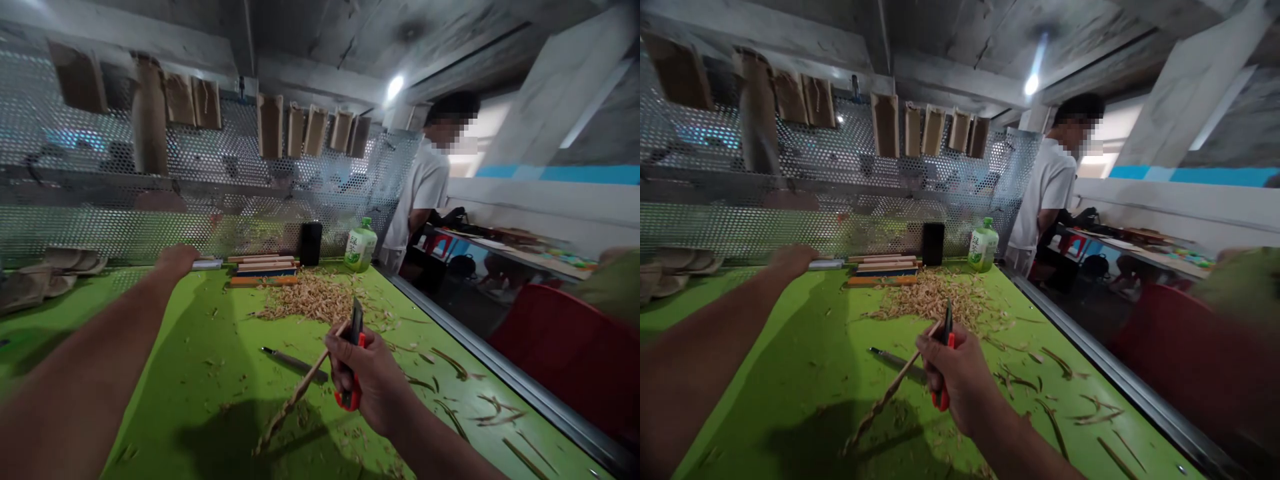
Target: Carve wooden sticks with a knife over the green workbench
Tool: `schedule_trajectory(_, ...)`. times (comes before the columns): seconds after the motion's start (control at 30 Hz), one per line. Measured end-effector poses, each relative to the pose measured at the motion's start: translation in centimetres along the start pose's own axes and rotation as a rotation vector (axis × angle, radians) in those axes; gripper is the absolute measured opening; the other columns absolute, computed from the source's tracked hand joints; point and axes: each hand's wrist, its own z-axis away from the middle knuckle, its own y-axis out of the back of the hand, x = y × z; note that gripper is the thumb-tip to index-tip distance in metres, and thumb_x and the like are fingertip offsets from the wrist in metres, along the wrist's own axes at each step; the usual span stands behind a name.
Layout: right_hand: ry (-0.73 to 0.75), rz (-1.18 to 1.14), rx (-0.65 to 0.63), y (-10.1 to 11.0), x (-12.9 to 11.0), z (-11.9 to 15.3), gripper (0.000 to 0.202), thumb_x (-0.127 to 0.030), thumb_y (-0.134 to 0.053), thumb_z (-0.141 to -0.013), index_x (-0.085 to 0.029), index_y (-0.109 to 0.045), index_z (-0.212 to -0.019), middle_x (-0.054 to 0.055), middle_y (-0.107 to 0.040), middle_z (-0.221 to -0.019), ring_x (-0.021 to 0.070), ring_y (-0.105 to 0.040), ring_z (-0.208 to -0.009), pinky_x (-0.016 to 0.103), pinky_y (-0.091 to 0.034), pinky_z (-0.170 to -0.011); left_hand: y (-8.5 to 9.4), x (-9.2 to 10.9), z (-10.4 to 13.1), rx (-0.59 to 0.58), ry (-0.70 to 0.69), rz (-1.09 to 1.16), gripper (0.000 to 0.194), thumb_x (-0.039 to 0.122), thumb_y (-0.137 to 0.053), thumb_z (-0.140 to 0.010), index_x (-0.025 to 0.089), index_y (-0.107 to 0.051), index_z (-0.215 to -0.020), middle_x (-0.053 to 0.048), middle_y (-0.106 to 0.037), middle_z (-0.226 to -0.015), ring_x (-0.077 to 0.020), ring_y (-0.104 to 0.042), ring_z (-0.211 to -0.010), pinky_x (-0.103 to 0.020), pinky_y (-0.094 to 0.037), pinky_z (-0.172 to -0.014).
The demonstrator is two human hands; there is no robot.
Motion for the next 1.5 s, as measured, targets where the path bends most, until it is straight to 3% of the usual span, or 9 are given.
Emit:
schedule_trajectory(0.23, 0.019, -0.02, 0.001, 0.1, 0.0, -0.1, 0.038, -0.041, -0.08, -0.062, -0.019, -0.052, -0.072, -0.009, -0.048, -0.047, 0.0033, -0.035, -0.033, 0.017, -0.027, -0.034, -0.8, 0.2, 2.2, 0.063, 0.077, -0.085, 0.033, 0.016, -0.048, -0.082, 0.01, -0.065, -0.11, -0.016, -0.06, -0.118, -0.0328, -0.051, -0.112, -0.043, -0.039, -0.094)
schedule_trajectory(0.53, 0.087, -0.037, -0.015, -0.3, -0.7, 0.0, 0.038, -0.042, -0.08, -0.061, -0.018, -0.051, -0.069, -0.007, -0.051, -0.05, 0.0035, -0.037, -0.034, 0.017, -0.03, -0.034, 4.0, 3.0, 7.9, 0.124, 0.154, 0.118, 0.033, 0.021, -0.046, -0.086, 0.008, -0.065, -0.11, -0.013, -0.063, -0.116, -0.0295, -0.052, -0.114, -0.038, -0.037, -0.099)
schedule_trajectory(0.63, 0.081, -0.067, -0.043, -0.4, -0.7, 0.2, 0.038, -0.041, -0.081, -0.06, -0.018, -0.051, -0.067, -0.007, -0.052, -0.05, 0.0037, -0.037, -0.034, 0.018, -0.031, -0.034, 5.3, 6.3, 9.8, 0.103, 0.15, 0.26, 0.037, 0.023, -0.043, -0.089, 0.006, -0.063, -0.115, -0.014, -0.064, -0.116, -0.026, -0.056, -0.11, -0.034, -0.041, -0.095)
schedule_trajectory(0.77, 0.064, -0.088, -0.096, -0.6, -0.6, 0.3, 0.039, -0.04, -0.081, -0.06, -0.018, -0.049, -0.063, -0.007, -0.051, -0.05, 0.0035, -0.036, -0.034, 0.018, -0.031, -0.034, 7.0, 13.1, 14.5, -0.028, 0.032, 0.483, 0.045, 0.042, -0.044, -0.092, 0.014, -0.06, -0.124, -0.007, -0.069, -0.105, -0.0172, -0.063, -0.092, -0.026, -0.049, -0.079)
schedule_trajectory(0.87, 0.085, -0.117, -0.116, -1.1, -0.3, 0.2, 0.038, -0.039, -0.081, -0.06, -0.018, -0.05, -0.063, -0.007, -0.05, -0.049, 0.0033, -0.035, -0.035, 0.018, -0.03, -0.034, 8.9, 18.8, 19.9, -0.305, -0.186, 0.943, 0.054, 0.051, -0.041, -0.092, 0.016, -0.053, -0.132, -0.01, -0.067, -0.109, -0.0163, -0.062, -0.09, -0.027, -0.049, -0.073)
schedule_trajectory(1.0, 0.124, -0.136, -0.163, -2.3, -0.3, 0.5, 0.039, -0.042, -0.079, -0.063, -0.018, -0.048, -0.059, -0.008, -0.042, -0.043, 0.0044, -0.034, -0.036, 0.018, -0.027, -0.035, 10.4, 23.6, 25.9, -0.467, -0.269, 1.121, 0.052, 0.05, -0.051, -0.089, 0.02, -0.053, -0.131, -0.007, -0.066, -0.093, -0.0123, -0.06, -0.07, -0.021, -0.045, -0.056)
schedule_trajectory(1.1, 0.152, -0.067, -0.181, -3.3, -0.5, 1.0, 0.04, -0.045, -0.079, -0.062, -0.018, -0.049, -0.062, -0.007, -0.045, -0.045, 0.005, -0.036, -0.037, 0.018, -0.028, -0.036, 9.7, 23.8, 27.5, -0.409, -0.158, 1.218, 0.042, 0.041, -0.054, -0.088, 0.019, -0.056, -0.123, 0.0, -0.059, -0.072, -0.0083, -0.053, -0.051, -0.019, -0.041, -0.046)
schedule_trajectory(1.27, 0.26, 0.163, -0.205, -3.7, -1.2, 0.1, 0.041, -0.055, -0.07, -0.07, -0.02, -0.051, -0.078, -0.008, -0.046, -0.053, 0.0047, -0.032, -0.037, 0.018, -0.024, -0.035, 7.8, 21.2, 26.9, -0.398, -0.005, 1.574, 0.033, 0.036, -0.062, -0.082, 0.014, -0.059, -0.106, 0.004, -0.052, -0.061, -0.0069, -0.047, -0.041, -0.018, -0.038, -0.039)
schedule_trajectory(1.5, 0.738, 0.807, -0.137, -2.4, 0.3, -1.7, 0.03, -0.049, -0.053, -0.087, -0.02, -0.057, -0.092, 0.0, -0.057, -0.075, 0.0122, -0.05, -0.062, 0.024, -0.04, -0.057, 8.7, 20.0, 26.8, -0.386, -0.002, 1.826, 0.037, 0.021, -0.057, -0.085, 0.015, -0.055, -0.121, 0.005, -0.053, -0.067, -0.0051, -0.047, -0.04, -0.017, -0.038, -0.037)
